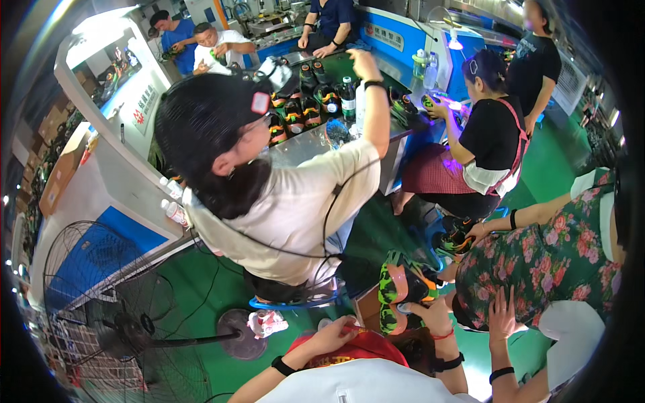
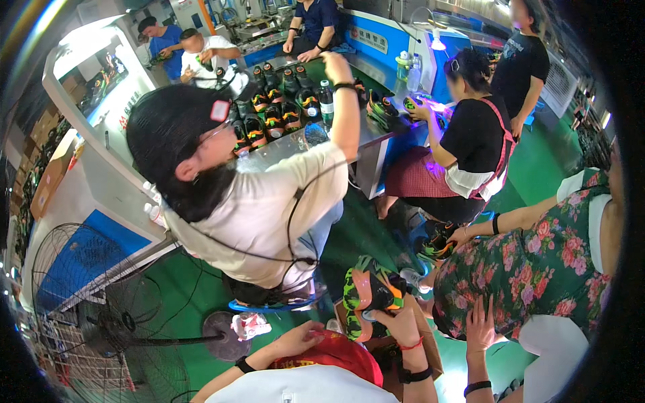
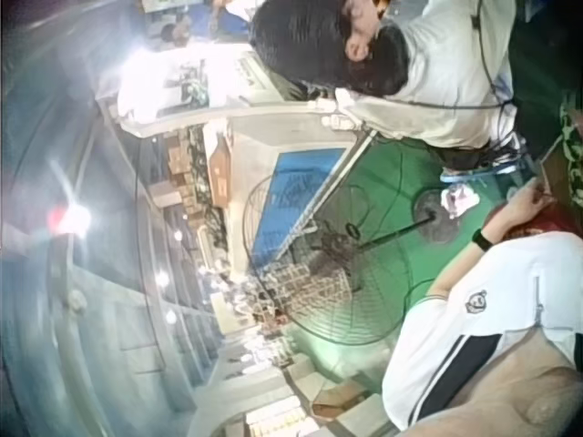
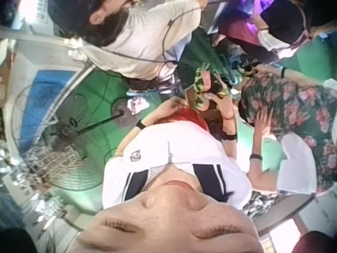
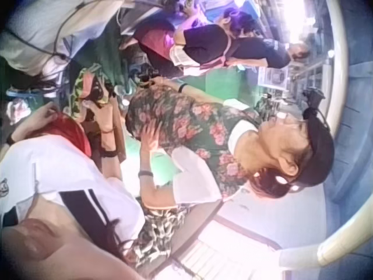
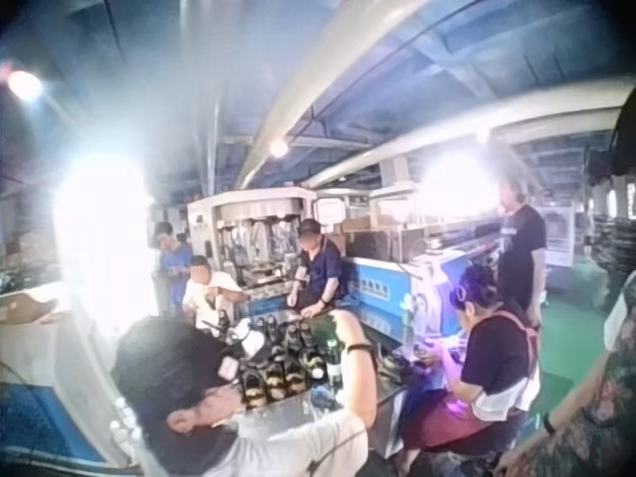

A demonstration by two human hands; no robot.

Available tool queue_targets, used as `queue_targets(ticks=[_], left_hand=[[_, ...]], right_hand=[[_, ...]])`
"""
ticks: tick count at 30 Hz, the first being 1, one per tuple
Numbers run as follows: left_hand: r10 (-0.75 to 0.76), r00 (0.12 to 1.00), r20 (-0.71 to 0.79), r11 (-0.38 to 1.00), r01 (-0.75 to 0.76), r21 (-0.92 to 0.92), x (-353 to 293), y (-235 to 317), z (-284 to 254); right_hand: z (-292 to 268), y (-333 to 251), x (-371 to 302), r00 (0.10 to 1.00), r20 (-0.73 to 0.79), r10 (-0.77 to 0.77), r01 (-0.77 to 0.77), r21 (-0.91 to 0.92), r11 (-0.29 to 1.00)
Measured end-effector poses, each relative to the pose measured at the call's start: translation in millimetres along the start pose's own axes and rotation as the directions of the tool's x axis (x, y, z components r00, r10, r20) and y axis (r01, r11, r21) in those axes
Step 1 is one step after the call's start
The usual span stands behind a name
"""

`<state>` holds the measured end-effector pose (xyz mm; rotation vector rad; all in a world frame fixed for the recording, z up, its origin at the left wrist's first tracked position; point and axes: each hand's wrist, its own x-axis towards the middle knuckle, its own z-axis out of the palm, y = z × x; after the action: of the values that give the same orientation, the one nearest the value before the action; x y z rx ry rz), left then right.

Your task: Packing finished shoes from a box into a workstation for inspection or further processing.

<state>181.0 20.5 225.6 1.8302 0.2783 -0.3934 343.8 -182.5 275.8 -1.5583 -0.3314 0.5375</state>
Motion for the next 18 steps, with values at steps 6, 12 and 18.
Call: queue_targets(ticks=[6, 12, 18], left_hand=[[-0.037, 0.999, -0.018, 0.999, 0.036, -0.02, 0, -10, 3], [-0.094, 0.991, -0.095, 0.996, 0.093, -0.018, -7, -15, 2], [-0.222, 0.963, -0.15, 0.968, 0.2, -0.15, -18, -4, -11]], right_hand=[[-17, -11, 39, 0.997, 0.034, -0.063, 0.069, -0.18, 0.981], [-8, -42, 114, 0.922, 0.34, -0.184, 0.255, -0.177, 0.95], [40, -44, 229, 0.66, 0.591, -0.464, 0.728, -0.348, 0.591]])
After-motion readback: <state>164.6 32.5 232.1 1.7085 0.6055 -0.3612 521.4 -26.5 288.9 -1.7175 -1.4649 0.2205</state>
